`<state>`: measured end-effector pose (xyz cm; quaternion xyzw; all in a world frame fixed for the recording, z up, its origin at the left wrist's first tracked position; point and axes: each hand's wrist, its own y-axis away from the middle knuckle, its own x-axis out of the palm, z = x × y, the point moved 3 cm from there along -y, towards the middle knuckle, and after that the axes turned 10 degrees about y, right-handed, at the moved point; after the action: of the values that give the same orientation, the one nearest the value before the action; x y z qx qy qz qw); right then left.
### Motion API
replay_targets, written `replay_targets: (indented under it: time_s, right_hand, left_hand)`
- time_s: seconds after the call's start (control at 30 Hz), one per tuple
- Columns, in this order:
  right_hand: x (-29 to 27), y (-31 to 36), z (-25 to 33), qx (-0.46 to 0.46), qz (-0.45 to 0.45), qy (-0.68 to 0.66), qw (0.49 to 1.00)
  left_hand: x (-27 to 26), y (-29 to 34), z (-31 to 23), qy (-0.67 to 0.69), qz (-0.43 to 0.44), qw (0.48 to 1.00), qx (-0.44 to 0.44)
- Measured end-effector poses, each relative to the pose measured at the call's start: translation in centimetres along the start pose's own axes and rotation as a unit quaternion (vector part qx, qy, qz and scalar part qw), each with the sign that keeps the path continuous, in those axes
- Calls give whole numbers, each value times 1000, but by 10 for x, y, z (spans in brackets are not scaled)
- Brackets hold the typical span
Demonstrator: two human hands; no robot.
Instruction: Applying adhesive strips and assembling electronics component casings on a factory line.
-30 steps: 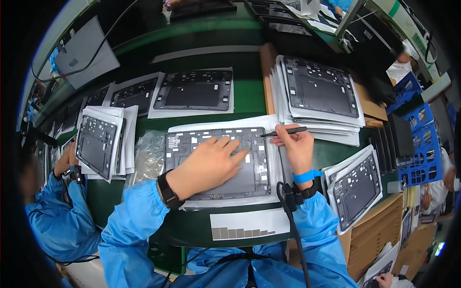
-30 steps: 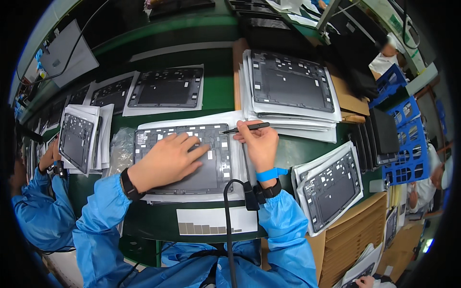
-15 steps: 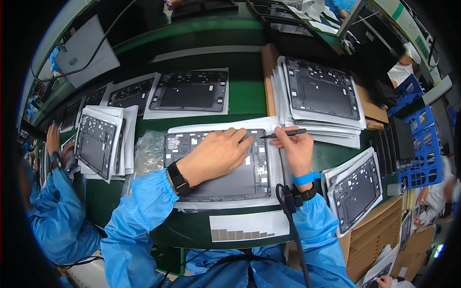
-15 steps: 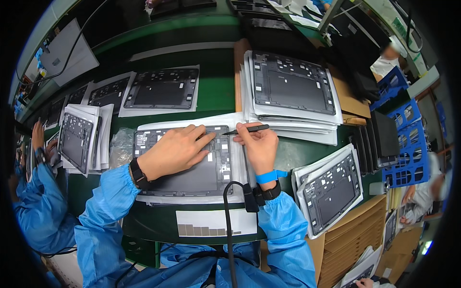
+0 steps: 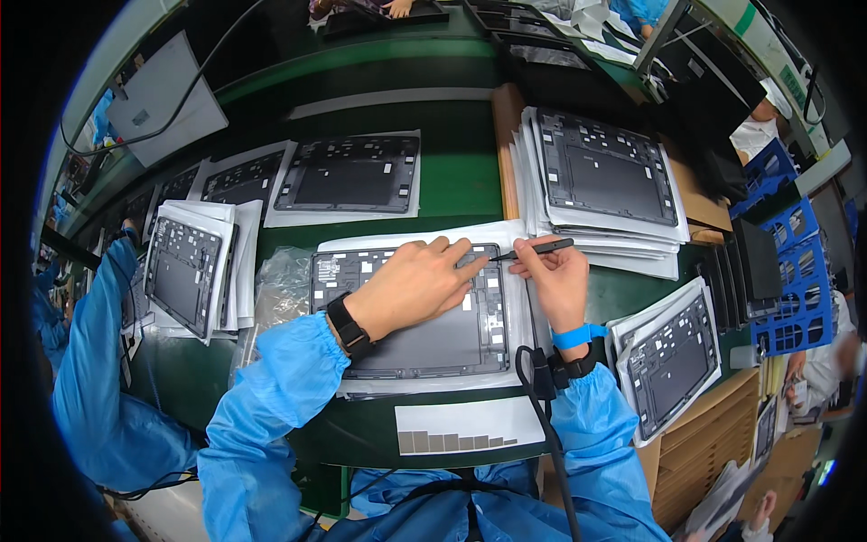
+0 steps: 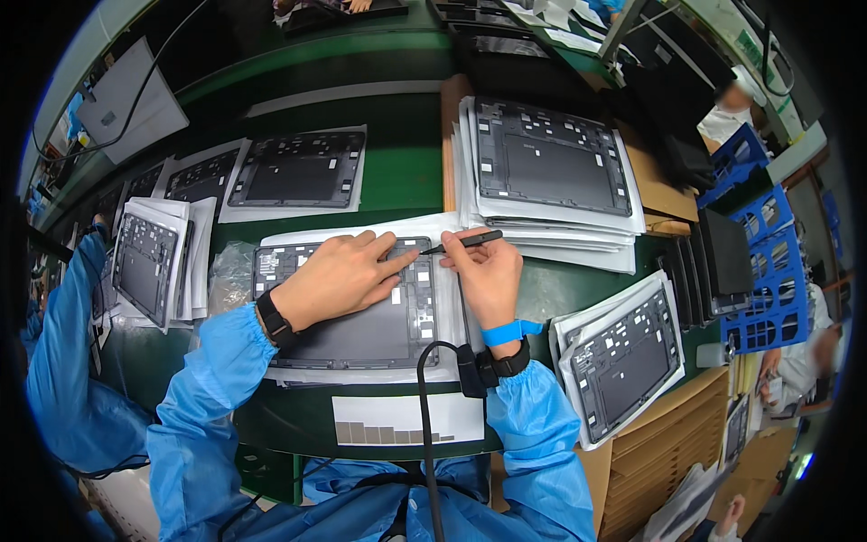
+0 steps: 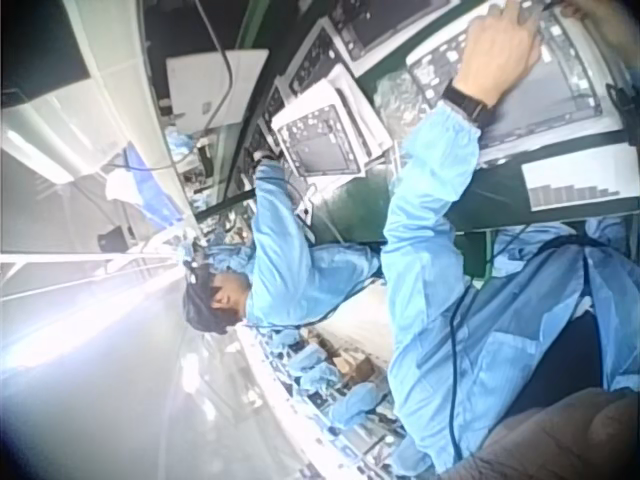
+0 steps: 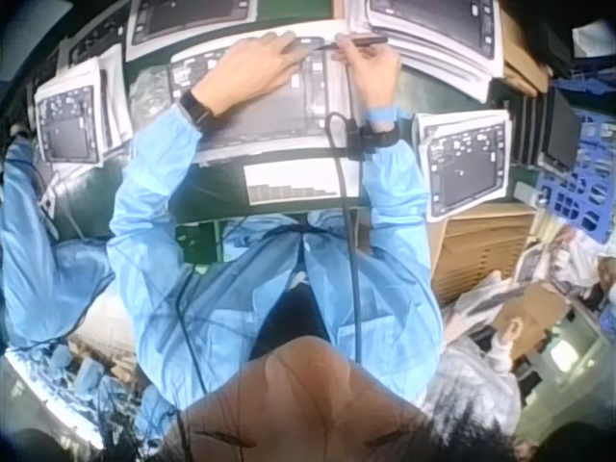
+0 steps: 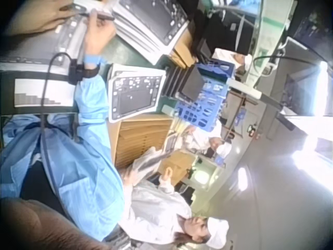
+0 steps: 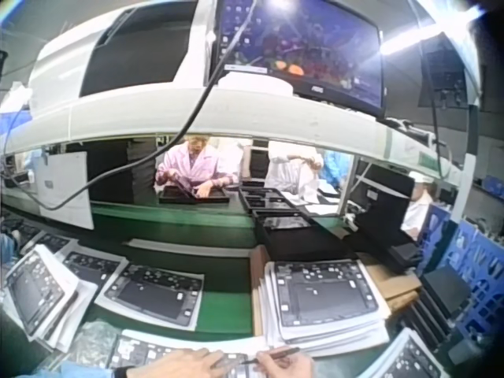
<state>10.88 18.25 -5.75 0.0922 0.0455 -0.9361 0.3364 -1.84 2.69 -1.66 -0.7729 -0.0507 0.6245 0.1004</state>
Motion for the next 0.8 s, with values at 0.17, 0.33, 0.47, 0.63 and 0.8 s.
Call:
replay_targets:
  time_s: [0.17,0.33,0.47,0.63,0.8]
  right_hand:
    - [3,6,5,-43,-47,53,997]
    - [-23,6,18,-83,-145,19,986]
    - [-49,28,24,-109,-166,87,976]
    - [-41,69,19,-126,-84,338,929]
    - [-23,76,12,-98,-45,315,943]
  left_hand:
    - [8,-5,0,-34,-19,998,48]
    - [10,-4,-2,-45,-19,998,49]
    - [10,0,-4,-28,-28,999,33]
    - [4,0,-4,-32,-19,999,15]
    - [-36,24,-28,32,-58,997,-43]
